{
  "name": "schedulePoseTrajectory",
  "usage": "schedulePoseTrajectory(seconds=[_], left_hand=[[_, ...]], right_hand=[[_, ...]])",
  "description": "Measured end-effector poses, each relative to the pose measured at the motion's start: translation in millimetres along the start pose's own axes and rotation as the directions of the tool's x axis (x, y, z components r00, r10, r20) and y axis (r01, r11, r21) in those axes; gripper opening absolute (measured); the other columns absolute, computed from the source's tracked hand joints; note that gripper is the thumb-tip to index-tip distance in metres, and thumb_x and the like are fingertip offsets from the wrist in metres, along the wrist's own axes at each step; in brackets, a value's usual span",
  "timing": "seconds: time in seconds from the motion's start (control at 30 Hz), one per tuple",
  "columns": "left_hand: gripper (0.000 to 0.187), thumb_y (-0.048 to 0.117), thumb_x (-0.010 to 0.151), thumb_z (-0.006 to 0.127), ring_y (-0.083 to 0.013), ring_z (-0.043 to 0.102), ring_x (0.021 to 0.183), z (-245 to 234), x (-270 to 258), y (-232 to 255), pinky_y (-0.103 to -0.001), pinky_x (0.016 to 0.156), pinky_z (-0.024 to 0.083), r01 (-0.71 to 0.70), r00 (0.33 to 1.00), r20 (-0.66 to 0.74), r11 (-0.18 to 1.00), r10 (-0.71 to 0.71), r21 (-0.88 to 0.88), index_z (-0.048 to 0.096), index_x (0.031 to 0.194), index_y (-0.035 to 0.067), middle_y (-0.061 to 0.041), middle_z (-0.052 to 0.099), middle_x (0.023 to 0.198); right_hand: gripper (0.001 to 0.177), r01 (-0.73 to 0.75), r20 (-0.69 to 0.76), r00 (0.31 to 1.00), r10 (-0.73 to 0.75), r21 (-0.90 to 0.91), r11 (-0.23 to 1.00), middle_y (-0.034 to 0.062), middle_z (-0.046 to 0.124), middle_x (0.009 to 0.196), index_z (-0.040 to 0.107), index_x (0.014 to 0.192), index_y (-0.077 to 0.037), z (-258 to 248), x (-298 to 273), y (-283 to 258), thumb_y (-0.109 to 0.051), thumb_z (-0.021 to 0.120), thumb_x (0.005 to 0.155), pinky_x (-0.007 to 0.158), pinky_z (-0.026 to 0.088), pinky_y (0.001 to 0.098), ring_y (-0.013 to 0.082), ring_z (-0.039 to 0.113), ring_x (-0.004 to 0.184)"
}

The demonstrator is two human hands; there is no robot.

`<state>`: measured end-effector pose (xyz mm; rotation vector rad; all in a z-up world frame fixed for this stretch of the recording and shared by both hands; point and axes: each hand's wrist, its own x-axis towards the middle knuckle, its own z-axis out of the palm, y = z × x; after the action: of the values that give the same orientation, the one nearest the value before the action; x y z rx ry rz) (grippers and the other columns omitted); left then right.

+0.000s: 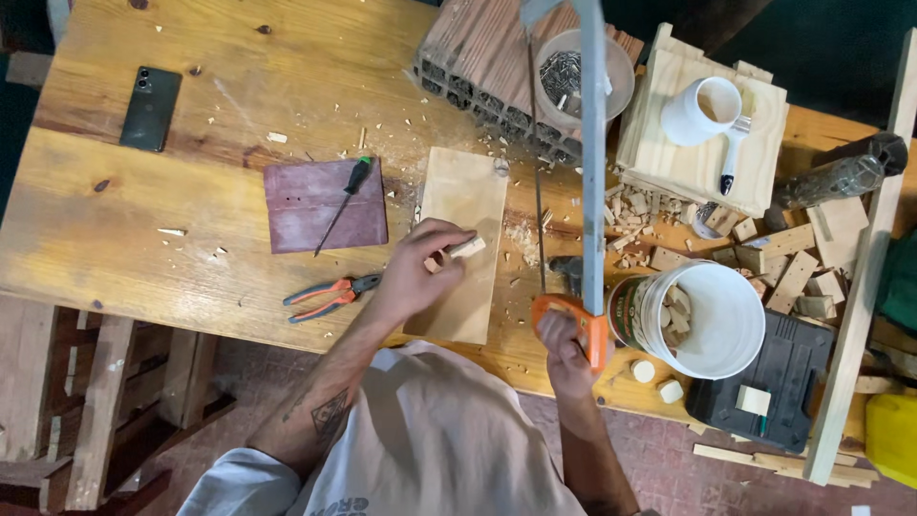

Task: The person uses a hand saw to cut a small wooden block on a workbench. They hold the block with the left hand and saw with the right hand, then briefly use a chisel to clean the cut edge before resuming sawing.

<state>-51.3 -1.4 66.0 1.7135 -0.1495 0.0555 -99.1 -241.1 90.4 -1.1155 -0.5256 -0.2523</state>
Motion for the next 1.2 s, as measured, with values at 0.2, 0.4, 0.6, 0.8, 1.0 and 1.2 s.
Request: schedulePoseTrajectory(seconds=[0.2, 0.4, 0.6, 0.8, 1.0, 1.2], left_hand=[[0.031, -0.002, 0.079, 0.072, -0.0234, 0.067, 0.077, -1.4, -0.2, 16.0, -0.028, 0.059, 0.057, -0.096, 0.994, -0.054, 0.995, 0.095, -0.014, 0.078, 0.109, 0.003, -0.016, 0.070, 0.094], [0.017, 0.018, 0.091, 0.070, -0.0342, 0.075, 0.079, 5.5, 1.2, -9.0, -0.043, 0.065, 0.061, 0.007, 0.996, 0.087, 0.949, -0.036, 0.314, 0.076, 0.105, 0.012, -0.013, 0.077, 0.090], [0.021, 0.033, 0.096, 0.070, -0.0348, 0.074, 0.086, 3.2, 3.2, -33.9, -0.045, 0.074, 0.060, -0.110, 0.993, 0.035, 0.788, 0.112, 0.606, 0.071, 0.103, 0.013, -0.011, 0.073, 0.088], [0.036, 0.034, 0.087, 0.081, -0.0383, 0.070, 0.092, -5.3, -7.4, -32.8, -0.047, 0.079, 0.060, -0.071, 0.991, -0.042, 0.777, 0.125, 0.625, 0.068, 0.109, 0.009, -0.011, 0.060, 0.097], [0.064, 0.042, 0.073, 0.089, -0.0349, 0.064, 0.110, 4.4, -9.4, -35.8, -0.044, 0.092, 0.054, -0.274, 0.961, 0.157, 0.731, 0.226, 0.625, 0.066, 0.121, 0.008, -0.008, 0.063, 0.126], [0.044, 0.013, 0.071, 0.087, -0.0378, 0.069, 0.103, 3.2, 2.6, -29.5, -0.046, 0.094, 0.054, -0.176, 0.981, -0.036, 0.945, 0.193, 0.277, 0.069, 0.112, 0.008, -0.013, 0.070, 0.109]], right_hand=[[0.038, -0.003, -0.052, 0.999, 0.006, 0.042, 0.999, 0.0039, 0.040, 0.043, 0.045, 0.059, -0.011, 7.4, -10.0, -3.2, -0.023, 0.066, 0.088, 0.046, 0.035, 0.0343, 0.0195, 0.037, 0.035], [0.033, -0.062, -0.056, 0.996, 0.064, 0.029, 0.998, 0.0087, 0.043, 0.045, 0.047, 0.061, -0.005, 13.9, -10.8, -10.0, -0.015, 0.068, 0.084, 0.045, 0.034, 0.0342, 0.0199, 0.038, 0.036], [0.026, -0.188, 0.023, 0.981, 0.194, -0.152, 0.970, 0.0095, 0.048, 0.053, 0.053, 0.063, -0.004, 1.2, -27.8, -1.2, -0.012, 0.068, 0.082, 0.046, 0.039, 0.0340, 0.0208, 0.044, 0.043], [0.025, -0.273, 0.044, 0.952, 0.304, -0.332, 0.903, 0.0055, 0.050, 0.054, 0.054, 0.062, -0.008, -7.2, -36.2, 3.2, -0.018, 0.067, 0.081, 0.045, 0.039, 0.0328, 0.0188, 0.045, 0.044], [0.025, -0.292, 0.046, 0.945, 0.324, -0.328, 0.899, 0.0057, 0.051, 0.054, 0.054, 0.062, -0.008, -2.8, -32.1, 8.8, -0.017, 0.068, 0.081, 0.047, 0.039, 0.0317, 0.0197, 0.046, 0.045], [0.028, -0.283, 0.017, 0.954, 0.299, -0.274, 0.919, 0.0048, 0.050, 0.054, 0.053, 0.063, -0.009, 3.3, -27.2, 4.4, -0.019, 0.066, 0.085, 0.048, 0.037, 0.0313, 0.0177, 0.044, 0.045]])
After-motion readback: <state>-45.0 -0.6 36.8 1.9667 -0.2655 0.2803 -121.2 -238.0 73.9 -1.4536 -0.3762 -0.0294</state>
